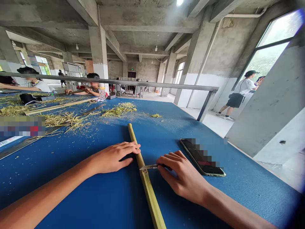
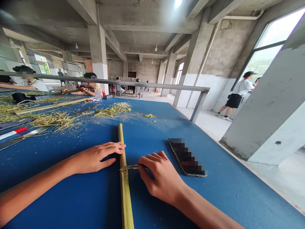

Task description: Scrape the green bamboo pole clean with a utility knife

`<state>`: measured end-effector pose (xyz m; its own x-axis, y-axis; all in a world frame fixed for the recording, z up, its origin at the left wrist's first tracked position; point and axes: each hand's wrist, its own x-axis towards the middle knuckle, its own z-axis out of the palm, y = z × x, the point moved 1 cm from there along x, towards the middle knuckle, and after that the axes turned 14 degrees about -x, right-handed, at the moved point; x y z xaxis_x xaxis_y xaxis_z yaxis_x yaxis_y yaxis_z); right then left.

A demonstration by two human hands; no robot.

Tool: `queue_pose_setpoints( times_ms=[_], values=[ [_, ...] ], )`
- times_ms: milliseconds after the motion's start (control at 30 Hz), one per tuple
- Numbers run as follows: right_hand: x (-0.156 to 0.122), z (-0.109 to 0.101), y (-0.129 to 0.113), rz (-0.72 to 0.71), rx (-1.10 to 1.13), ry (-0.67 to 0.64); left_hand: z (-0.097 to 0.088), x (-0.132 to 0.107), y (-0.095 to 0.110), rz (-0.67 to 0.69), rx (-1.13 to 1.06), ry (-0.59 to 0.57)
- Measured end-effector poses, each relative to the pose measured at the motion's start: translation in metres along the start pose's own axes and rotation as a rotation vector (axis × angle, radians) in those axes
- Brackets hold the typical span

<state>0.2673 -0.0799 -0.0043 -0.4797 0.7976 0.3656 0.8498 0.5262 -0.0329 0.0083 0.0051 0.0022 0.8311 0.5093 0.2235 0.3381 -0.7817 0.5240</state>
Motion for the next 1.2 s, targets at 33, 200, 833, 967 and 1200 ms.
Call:
queue_pose_setpoints(
  times_ms=[33, 200, 833, 967, 1200],
  values=[
    [0.001, 0.0, 0.0, -0.001, 0.005, -0.003, 0.0, 0.0, 0.0, 0.0, 0.001, -0.001],
    [0.001, 0.0, 0.002, -0.018, 0.02, -0.019, -0.001, 0.001, 0.001, -0.03, 0.006, -0.018],
    [-0.003, 0.002, -0.003, -0.005, 0.012, -0.004, -0.001, 0.002, 0.0, -0.039, 0.015, -0.024],
    [-0.002, -0.001, -0.004, -0.034, 0.024, -0.022, -0.001, 0.002, 0.0, -0.041, 0.036, -0.038],
    [-0.004, 0.002, -0.003, -0.003, 0.017, -0.003, 0.0, 0.001, 0.0, -0.053, 0.037, -0.046]
  ],
)
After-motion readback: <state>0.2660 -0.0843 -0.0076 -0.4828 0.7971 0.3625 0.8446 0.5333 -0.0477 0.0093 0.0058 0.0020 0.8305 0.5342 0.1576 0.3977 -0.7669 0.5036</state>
